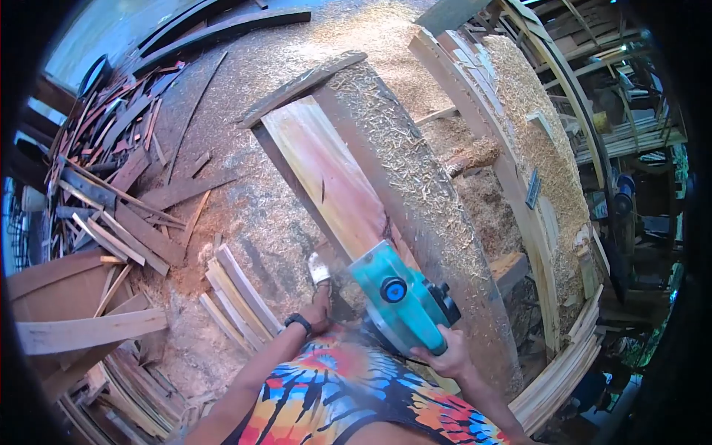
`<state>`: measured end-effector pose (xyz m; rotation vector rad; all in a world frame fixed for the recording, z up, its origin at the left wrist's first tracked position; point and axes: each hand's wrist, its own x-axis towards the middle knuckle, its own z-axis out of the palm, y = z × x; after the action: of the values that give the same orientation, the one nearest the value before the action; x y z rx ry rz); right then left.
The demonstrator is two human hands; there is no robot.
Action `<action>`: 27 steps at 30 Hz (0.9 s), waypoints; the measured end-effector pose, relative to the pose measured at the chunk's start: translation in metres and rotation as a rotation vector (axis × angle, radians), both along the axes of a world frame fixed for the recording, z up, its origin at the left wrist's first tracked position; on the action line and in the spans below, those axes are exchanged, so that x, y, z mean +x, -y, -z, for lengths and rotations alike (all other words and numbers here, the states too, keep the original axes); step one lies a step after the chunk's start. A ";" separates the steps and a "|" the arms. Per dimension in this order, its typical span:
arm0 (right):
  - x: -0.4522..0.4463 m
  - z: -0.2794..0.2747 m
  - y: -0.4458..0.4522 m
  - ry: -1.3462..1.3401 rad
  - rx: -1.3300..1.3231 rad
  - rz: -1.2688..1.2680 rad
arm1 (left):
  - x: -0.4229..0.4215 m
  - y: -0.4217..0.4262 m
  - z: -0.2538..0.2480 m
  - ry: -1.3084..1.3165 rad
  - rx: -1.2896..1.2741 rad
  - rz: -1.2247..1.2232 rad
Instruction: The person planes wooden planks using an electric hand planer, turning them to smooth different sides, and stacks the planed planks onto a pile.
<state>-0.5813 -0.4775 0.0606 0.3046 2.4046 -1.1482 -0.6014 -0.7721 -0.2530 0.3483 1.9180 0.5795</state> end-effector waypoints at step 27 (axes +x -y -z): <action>-0.306 0.031 0.099 -0.405 -0.262 -0.142 | -0.011 0.032 -0.010 -0.039 -0.127 -0.232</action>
<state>-0.8873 -0.5763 0.0296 -0.2007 2.5133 -1.5562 -0.6122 -0.8039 -0.2426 0.0558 2.0367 0.6023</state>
